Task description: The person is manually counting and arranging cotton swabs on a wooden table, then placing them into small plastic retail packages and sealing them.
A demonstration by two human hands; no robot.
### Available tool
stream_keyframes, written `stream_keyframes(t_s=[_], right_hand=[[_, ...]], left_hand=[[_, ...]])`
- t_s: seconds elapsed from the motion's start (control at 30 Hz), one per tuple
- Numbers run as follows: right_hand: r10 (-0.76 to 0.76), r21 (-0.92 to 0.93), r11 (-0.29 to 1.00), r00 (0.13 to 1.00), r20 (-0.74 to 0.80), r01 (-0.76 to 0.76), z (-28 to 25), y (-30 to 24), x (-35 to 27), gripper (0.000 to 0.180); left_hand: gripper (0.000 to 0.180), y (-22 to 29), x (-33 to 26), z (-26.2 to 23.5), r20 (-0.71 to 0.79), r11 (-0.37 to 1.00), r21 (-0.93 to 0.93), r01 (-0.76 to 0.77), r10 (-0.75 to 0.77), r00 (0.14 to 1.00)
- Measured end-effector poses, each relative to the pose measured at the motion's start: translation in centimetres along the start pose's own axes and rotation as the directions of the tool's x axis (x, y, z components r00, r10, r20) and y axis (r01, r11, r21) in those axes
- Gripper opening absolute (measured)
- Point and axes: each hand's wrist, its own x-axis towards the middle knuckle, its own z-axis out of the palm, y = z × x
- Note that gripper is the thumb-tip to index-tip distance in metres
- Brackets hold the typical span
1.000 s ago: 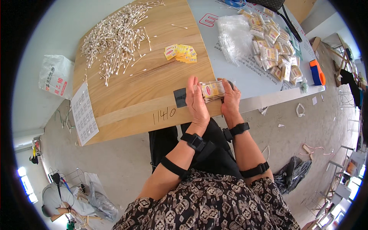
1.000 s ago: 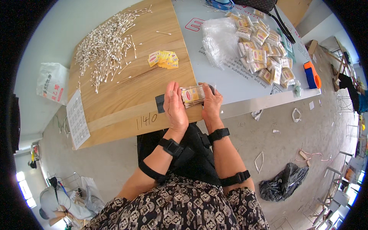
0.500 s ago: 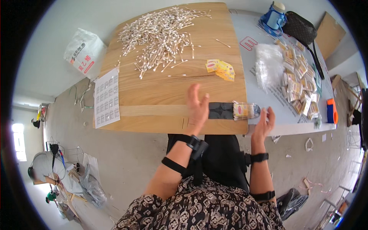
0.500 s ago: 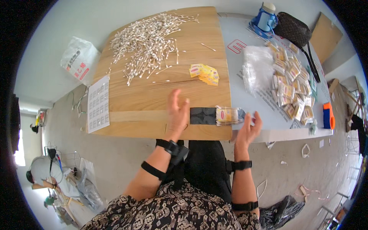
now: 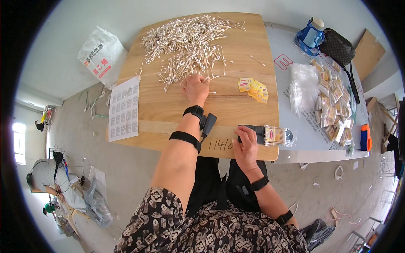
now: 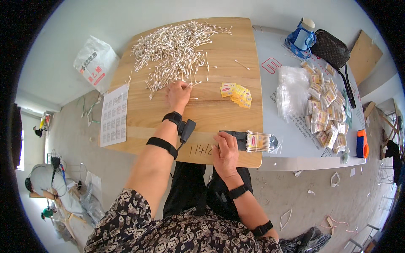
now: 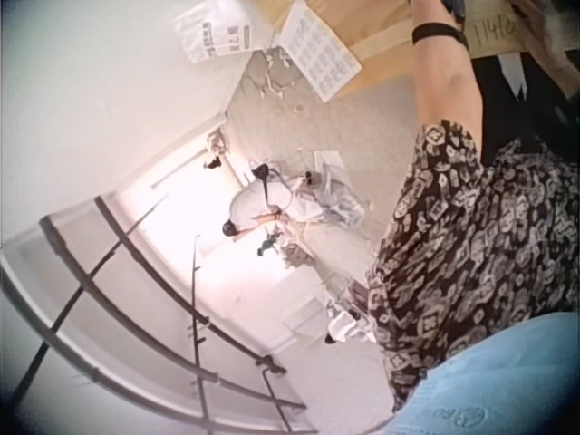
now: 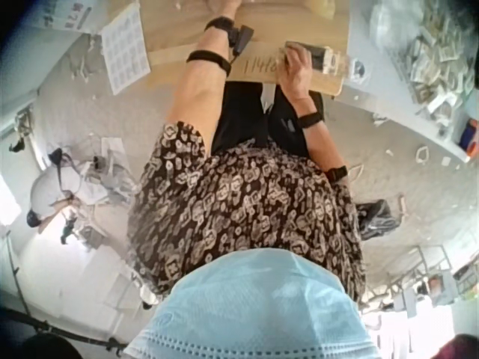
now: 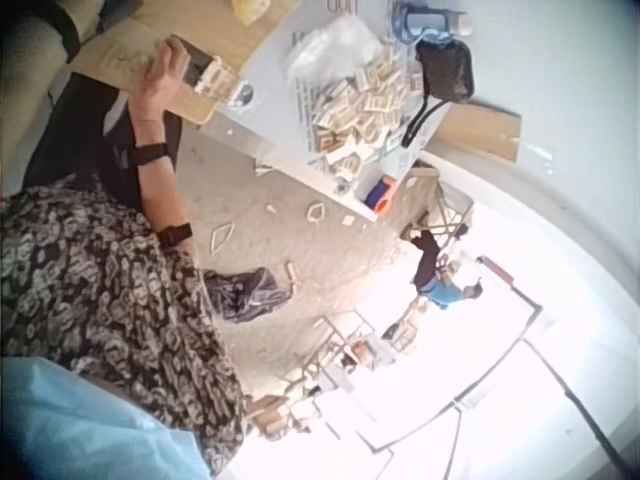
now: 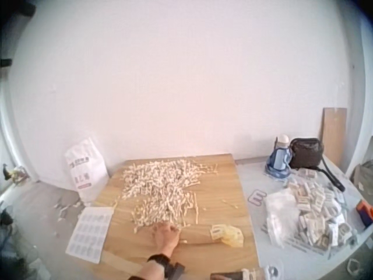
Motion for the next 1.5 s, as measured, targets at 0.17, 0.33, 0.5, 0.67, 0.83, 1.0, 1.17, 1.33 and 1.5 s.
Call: stream_keyframes(t_s=[0.17,0.33,0.5,0.67,0.83,1.0,1.17,1.33,1.5], right_hand=[[0.028,-0.026,0.999,0.999,0.022,-0.027,0.9,0.3,1.1,0.032],[-0.059,-0.120,0.991,0.998,0.026,0.062,1.5,0.9,2.8,0.046],[-0.044,-0.284,0.953,0.974,0.221,0.107,2.1,-0.3,3.2,0.054],[-0.021,-0.162,0.985,0.982,0.187,0.052,2.3,0.3,2.7,0.056],[0.028,-0.082,0.996,0.995,0.093,-0.021,1.7,1.2,2.7,0.052],[-0.008,-0.115,0.993,0.993,0.118,0.022,2.2,0.8,2.9,0.051],[0.027,-0.122,0.992,0.991,0.135,-0.010,1.8,1.4,2.9,0.053],[-0.129,-0.303,0.927,0.947,0.295,0.221,2.0,-0.3,3.4,0.053],[-0.175,-0.299,0.912,0.926,0.334,0.280,2.5,-0.4,3.3,0.044]], left_hand=[[0.008,-2.1,-3.4,0.5,-0.084,0.971,0.028,-0.236,0.238,0.968],[0.010,-3.4,-10.3,-0.3,-0.112,0.909,0.021,-0.417,0.416,0.902],[0.012,-4.3,-8.5,-0.5,-0.065,0.873,-0.163,-0.460,0.456,0.888],[0.030,-1.0,1.7,0.2,0.010,0.960,-0.120,-0.252,0.255,0.967],[0.035,2.9,3.2,0.0,0.096,0.971,0.113,-0.210,0.200,0.975],[0.020,0.1,3.2,-0.2,0.123,0.942,0.170,-0.291,0.272,0.954],[0.006,-2.0,-3.2,-2.3,0.272,0.942,0.001,-0.337,0.324,0.906],[0.012,-4.7,-7.2,-4.5,0.431,0.839,-0.245,-0.486,0.544,0.720],[0.035,-7.7,-1.3,-2.8,-0.144,0.813,-0.138,-0.566,0.549,0.823]])
